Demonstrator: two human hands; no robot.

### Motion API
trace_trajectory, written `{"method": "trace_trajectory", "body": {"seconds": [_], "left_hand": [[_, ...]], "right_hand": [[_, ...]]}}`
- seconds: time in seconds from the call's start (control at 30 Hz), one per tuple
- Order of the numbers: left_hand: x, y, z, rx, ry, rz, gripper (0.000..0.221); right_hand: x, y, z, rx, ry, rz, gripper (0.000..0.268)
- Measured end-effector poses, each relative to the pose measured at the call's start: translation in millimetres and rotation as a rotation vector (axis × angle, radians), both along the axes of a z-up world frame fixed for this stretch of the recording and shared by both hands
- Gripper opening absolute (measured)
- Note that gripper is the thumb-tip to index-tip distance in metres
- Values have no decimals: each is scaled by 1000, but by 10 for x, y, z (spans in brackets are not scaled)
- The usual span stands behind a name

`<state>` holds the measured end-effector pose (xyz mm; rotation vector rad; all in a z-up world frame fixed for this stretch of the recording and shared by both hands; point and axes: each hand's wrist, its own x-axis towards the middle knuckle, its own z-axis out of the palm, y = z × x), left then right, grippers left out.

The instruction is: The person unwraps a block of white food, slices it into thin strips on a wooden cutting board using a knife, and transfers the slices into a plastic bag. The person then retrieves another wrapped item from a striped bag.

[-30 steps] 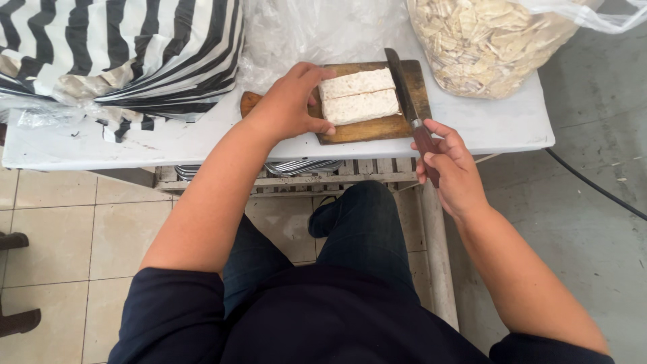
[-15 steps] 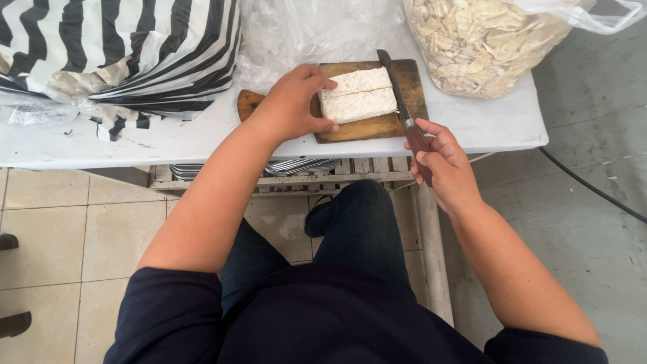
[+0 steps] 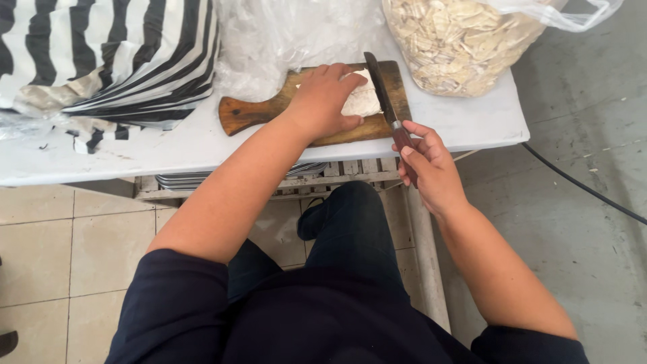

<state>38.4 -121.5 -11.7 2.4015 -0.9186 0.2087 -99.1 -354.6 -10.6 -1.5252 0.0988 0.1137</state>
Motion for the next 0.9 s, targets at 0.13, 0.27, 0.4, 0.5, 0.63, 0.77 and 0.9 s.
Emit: {"method": "trace_trajectory", "body": {"seconds": [0.13,0.27,0.4,0.5,0.63,0.77,0.9], "left_hand": [[51,-131,-38,-54,-85,-57,61],[78,-194,-35,-30,-57,-50,61],[61,-189,-13,-13,-37,-39,67],[33,-191,-23,-35,-54,-31,69],[15,-197,-82,-95,-131,-66,60],[54,-187,-124,-119,-127,-100,56],[63,-189,-129,-110,-129,-105,58]], "right_hand": [[-7,-49,0,-10,-6,-8,51],[-17,-98,2,-14,-5,-4,52],[-9,-127,14,-16,-15,-10,51],[-1,-144,21,-21,-17,-14,51],[3,-162,24,-20,-6,-11,51],[1,-163,28,-12,-4,1,52],[-8,-144,27,-25,5,0,52]]}}
